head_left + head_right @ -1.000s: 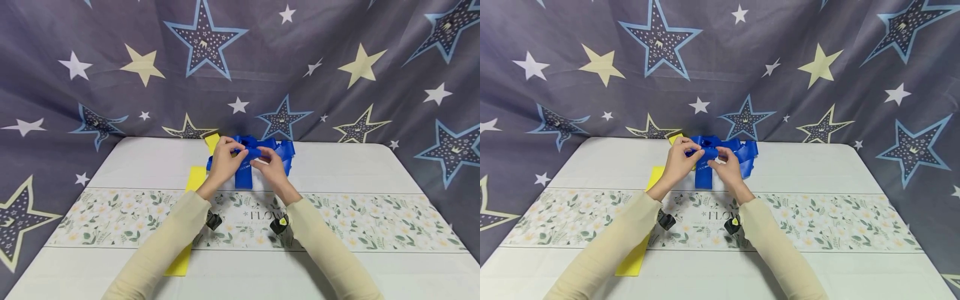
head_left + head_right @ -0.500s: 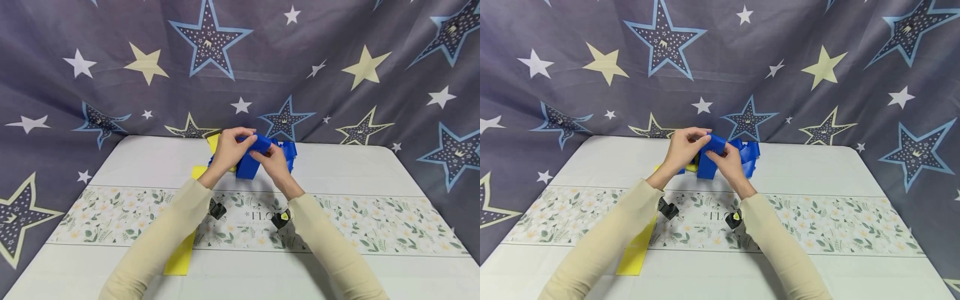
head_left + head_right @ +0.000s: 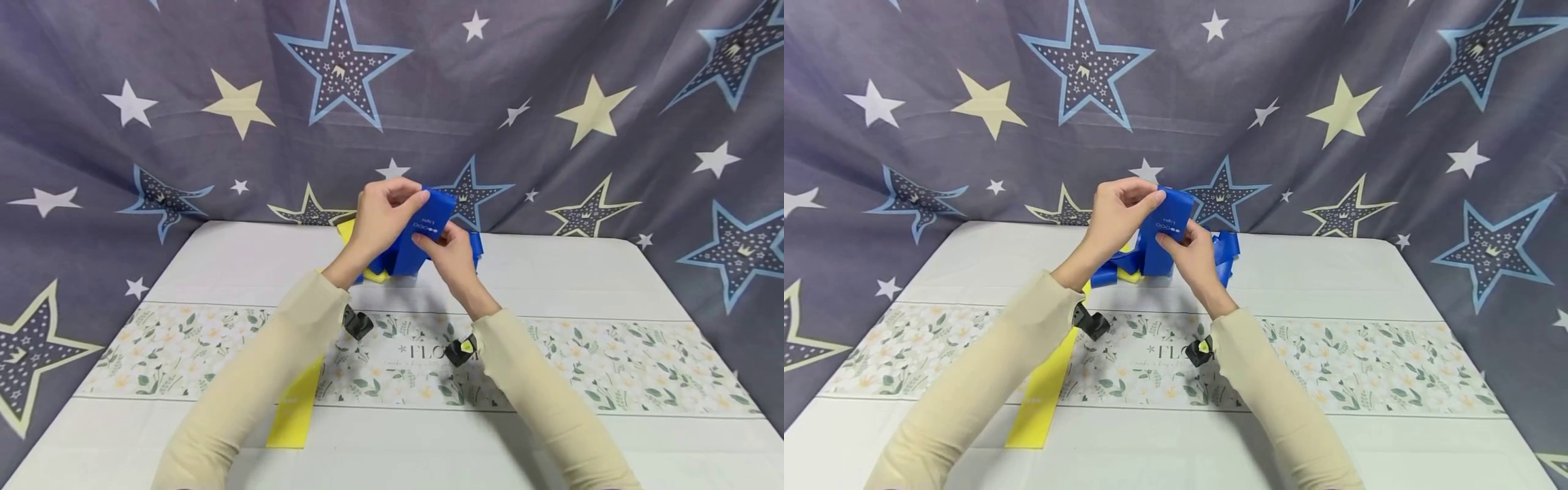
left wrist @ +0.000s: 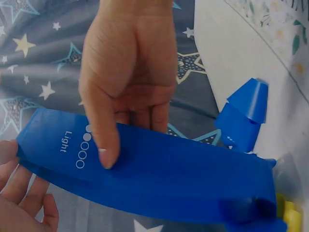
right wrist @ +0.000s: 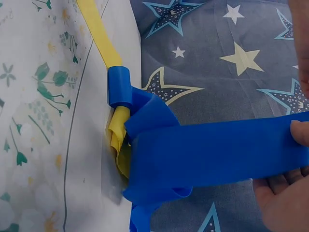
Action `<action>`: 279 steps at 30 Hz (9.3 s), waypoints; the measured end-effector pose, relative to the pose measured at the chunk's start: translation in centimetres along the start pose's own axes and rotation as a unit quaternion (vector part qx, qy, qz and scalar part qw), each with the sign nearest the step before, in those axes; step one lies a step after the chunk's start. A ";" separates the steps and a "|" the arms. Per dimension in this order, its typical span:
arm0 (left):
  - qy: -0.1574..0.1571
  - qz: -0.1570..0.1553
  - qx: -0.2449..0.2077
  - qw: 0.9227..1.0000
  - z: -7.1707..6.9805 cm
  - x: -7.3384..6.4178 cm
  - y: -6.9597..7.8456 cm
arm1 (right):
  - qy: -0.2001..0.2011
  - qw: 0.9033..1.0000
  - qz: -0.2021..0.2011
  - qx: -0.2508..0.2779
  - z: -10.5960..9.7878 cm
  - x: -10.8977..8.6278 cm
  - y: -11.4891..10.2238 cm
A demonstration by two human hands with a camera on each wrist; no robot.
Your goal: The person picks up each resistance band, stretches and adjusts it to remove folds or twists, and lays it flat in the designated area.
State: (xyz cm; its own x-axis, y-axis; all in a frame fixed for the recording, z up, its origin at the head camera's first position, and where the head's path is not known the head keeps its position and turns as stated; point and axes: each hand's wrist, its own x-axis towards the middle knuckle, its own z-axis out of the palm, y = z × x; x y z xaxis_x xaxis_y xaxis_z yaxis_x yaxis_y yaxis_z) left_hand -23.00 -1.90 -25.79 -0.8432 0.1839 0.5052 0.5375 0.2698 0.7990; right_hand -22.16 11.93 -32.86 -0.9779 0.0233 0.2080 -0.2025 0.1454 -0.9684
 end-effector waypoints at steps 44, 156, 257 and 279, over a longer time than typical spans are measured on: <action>-0.015 0.043 -0.076 0.996 -0.3 2.9 5.3 | -0.036 0.998 -0.001 0.051 0.5 -0.5 1.4; 0.183 -0.095 -0.121 0.971 -9.3 -2.8 -6.2 | -0.224 0.957 0.183 -0.002 -2.0 -9.9 6.5; -0.185 -0.402 -0.314 0.840 -11.5 -21.5 -8.9 | -0.056 0.973 0.225 0.008 7.7 7.8 6.7; -0.240 -0.424 -0.181 0.854 -8.4 -24.3 -6.9 | -0.133 0.958 0.128 -0.218 8.6 6.7 6.9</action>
State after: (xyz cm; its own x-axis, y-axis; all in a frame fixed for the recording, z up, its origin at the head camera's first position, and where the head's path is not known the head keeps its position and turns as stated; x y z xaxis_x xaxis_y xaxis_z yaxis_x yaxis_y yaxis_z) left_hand -6.25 -16.20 -40.82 -0.7799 0.4570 -0.4277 -0.3763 0.2036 0.9038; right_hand -30.58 4.56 -39.37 -0.9833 -0.1305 -0.1266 0.0302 0.5694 -0.8215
